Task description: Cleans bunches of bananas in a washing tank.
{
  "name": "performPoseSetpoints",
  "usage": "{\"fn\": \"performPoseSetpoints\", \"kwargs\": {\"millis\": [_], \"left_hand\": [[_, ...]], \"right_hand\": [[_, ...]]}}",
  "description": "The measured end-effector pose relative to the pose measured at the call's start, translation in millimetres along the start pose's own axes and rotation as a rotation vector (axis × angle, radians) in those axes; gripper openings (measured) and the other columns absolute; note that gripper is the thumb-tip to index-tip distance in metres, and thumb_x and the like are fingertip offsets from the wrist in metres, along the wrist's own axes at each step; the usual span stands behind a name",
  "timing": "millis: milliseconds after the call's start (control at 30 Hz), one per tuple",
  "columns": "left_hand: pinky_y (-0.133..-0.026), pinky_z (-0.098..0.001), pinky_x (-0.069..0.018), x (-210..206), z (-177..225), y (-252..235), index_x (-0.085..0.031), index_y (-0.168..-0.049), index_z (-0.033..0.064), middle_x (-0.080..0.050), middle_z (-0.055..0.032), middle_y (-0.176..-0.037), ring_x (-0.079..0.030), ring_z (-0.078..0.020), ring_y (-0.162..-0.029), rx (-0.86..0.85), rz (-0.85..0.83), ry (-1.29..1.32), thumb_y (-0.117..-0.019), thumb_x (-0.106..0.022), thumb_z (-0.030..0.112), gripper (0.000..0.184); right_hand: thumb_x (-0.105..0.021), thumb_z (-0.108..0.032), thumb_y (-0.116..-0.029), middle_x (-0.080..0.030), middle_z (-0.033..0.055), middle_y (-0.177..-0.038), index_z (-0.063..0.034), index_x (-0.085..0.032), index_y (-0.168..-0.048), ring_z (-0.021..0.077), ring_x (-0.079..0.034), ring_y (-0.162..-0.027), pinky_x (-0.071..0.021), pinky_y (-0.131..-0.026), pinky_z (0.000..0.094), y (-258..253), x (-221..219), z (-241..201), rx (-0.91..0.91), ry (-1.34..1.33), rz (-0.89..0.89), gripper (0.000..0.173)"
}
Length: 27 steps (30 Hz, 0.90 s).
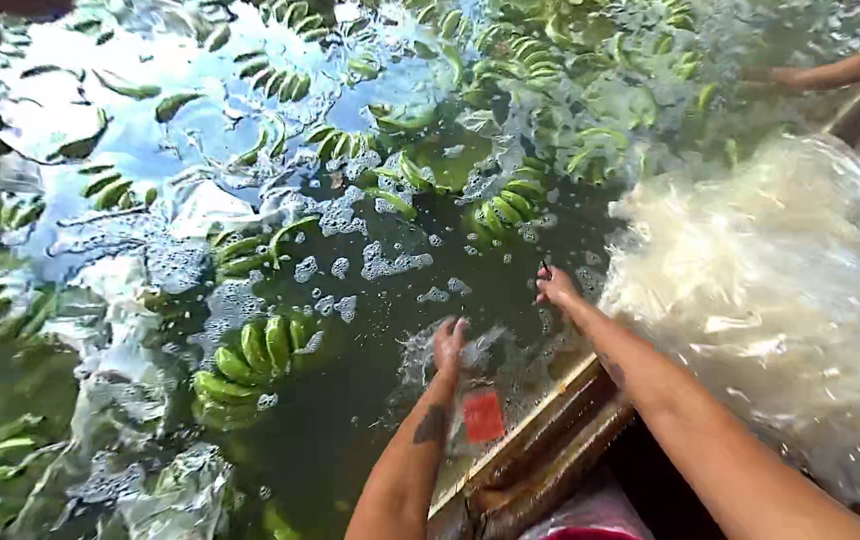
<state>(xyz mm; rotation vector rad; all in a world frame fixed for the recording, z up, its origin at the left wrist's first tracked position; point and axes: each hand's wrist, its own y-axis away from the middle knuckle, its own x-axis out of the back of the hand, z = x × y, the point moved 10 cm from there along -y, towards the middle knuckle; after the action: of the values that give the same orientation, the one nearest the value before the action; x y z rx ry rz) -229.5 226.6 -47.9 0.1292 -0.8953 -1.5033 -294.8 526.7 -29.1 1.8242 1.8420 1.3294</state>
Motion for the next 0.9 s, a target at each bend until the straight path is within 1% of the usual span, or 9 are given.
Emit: {"fn": "performPoseSetpoints", "kwargs": {"millis": [133,233,333,433,500,633,700,767,900], "left_hand": [[-0.121,-0.0476,-0.0347,-45,103,-105,-0.039,-0.152,-0.0043,-0.044,-0.0269,-0.154,-0.044,-0.0354,-0.144,-0.182,-0.144,0.101,-0.1012,-0.064,0.029,0.066],[-0.118,-0.0549,-0.0363,-53,112,-173,-0.029,-0.156,-0.0048,-0.045,-0.0327,-0.15,-0.045,-0.0421,-0.141,-0.037,-0.013,0.193,-0.092,-0.077,0.04,0.091],[-0.116,-0.0597,-0.0363,-62,99,-218,-0.027,-0.158,-0.0021,-0.049,-0.032,-0.146,-0.047,-0.0441,-0.138,0.142,-0.016,0.275,-0.0911,-0.074,0.051,0.097],[-0.116,-0.0546,-0.0375,-71,87,-245,-0.04,-0.15,-0.0049,-0.049,-0.0281,-0.148,-0.047,-0.0391,-0.139,0.196,-0.206,0.31,-0.1017,-0.058,0.05,0.075],[-0.119,-0.0534,-0.0328,-53,98,-246,-0.035,-0.153,-0.006,-0.043,-0.0306,-0.152,-0.042,-0.0409,-0.143,0.124,-0.186,0.193,-0.103,-0.063,0.032,0.069],[-0.115,-0.0628,-0.0369,6,109,-224,-0.035,-0.155,-0.0012,-0.043,-0.0319,-0.152,-0.043,-0.0474,-0.141,-0.258,0.114,-0.183,-0.0792,-0.086,0.025,0.095],[-0.111,-0.0608,-0.0415,25,103,-177,-0.048,-0.145,-0.0032,-0.054,-0.0303,-0.139,-0.051,-0.0469,-0.132,-0.554,0.223,-0.23,-0.0666,-0.092,0.02,0.093],[-0.108,-0.063,-0.0429,40,77,-126,-0.058,-0.132,-0.0036,-0.063,-0.0288,-0.127,-0.057,-0.0475,-0.123,-0.755,0.277,-0.198,-0.0603,-0.094,0.02,0.083],[-0.117,-0.0595,-0.0328,78,-9,-55,-0.057,-0.128,0.016,-0.061,-0.0164,-0.128,-0.052,-0.0356,-0.131,-0.826,0.424,-0.124,-0.0745,-0.089,0.039,0.066]], "right_hand": [[-0.058,-0.018,-0.1036,-0.061,0.0264,-0.135,-0.0048,-0.056,-0.143,0.0421,-0.061,-0.124,-0.0489,-0.104,0.06,-113,59,-51,0.268,0.126,0.305,0.041],[-0.055,-0.015,-0.1056,-0.049,0.0232,-0.153,-0.0062,-0.044,-0.155,0.0373,-0.047,-0.142,-0.0387,-0.117,0.0536,-154,82,-91,0.333,-0.011,0.345,0.051],[-0.053,-0.03,-0.1083,-0.051,0.0244,-0.15,-0.0053,-0.038,-0.157,0.0394,-0.052,-0.135,-0.0428,-0.11,0.0581,-186,65,-79,0.251,-0.143,0.299,0.056],[-0.051,-0.036,-0.1089,-0.056,0.027,-0.142,-0.0015,-0.042,-0.151,0.0418,-0.057,-0.128,-0.0458,-0.106,0.0589,-200,36,-36,0.161,-0.163,0.35,0.055],[-0.05,-0.03,-0.1095,-0.059,0.03,-0.134,0.003,-0.047,-0.146,0.0427,-0.06,-0.121,-0.0483,-0.102,0.057,-203,14,-4,0.106,-0.135,0.367,0.05],[-0.05,-0.011,-0.1084,-0.053,0.0318,-0.144,0.0109,-0.046,-0.146,0.0394,-0.051,-0.137,-0.0366,-0.118,0.0478,-162,-20,-14,0.062,-0.11,0.372,0.044],[-0.058,-0.014,-0.1032,-0.068,0.0248,-0.12,0.0084,-0.062,-0.127,0.0302,-0.066,-0.113,-0.0519,-0.103,0.0425,-138,-13,-15,0.303,-0.102,0.553,0.033],[-0.061,-0.013,-0.1001,-0.07,0.0159,-0.119,0.0017,-0.07,-0.116,0.0229,-0.067,-0.114,-0.0542,-0.102,0.038,-100,-6,-43,0.729,-0.011,0.577,0.023],[-0.078,-0.027,-0.0881,-0.07,0.0125,-0.128,-0.0183,-0.079,-0.111,0.0351,-0.064,-0.116,-0.0499,-0.098,0.0528,-12,-66,-144,1.243,0.551,0.273,0.025]]}}
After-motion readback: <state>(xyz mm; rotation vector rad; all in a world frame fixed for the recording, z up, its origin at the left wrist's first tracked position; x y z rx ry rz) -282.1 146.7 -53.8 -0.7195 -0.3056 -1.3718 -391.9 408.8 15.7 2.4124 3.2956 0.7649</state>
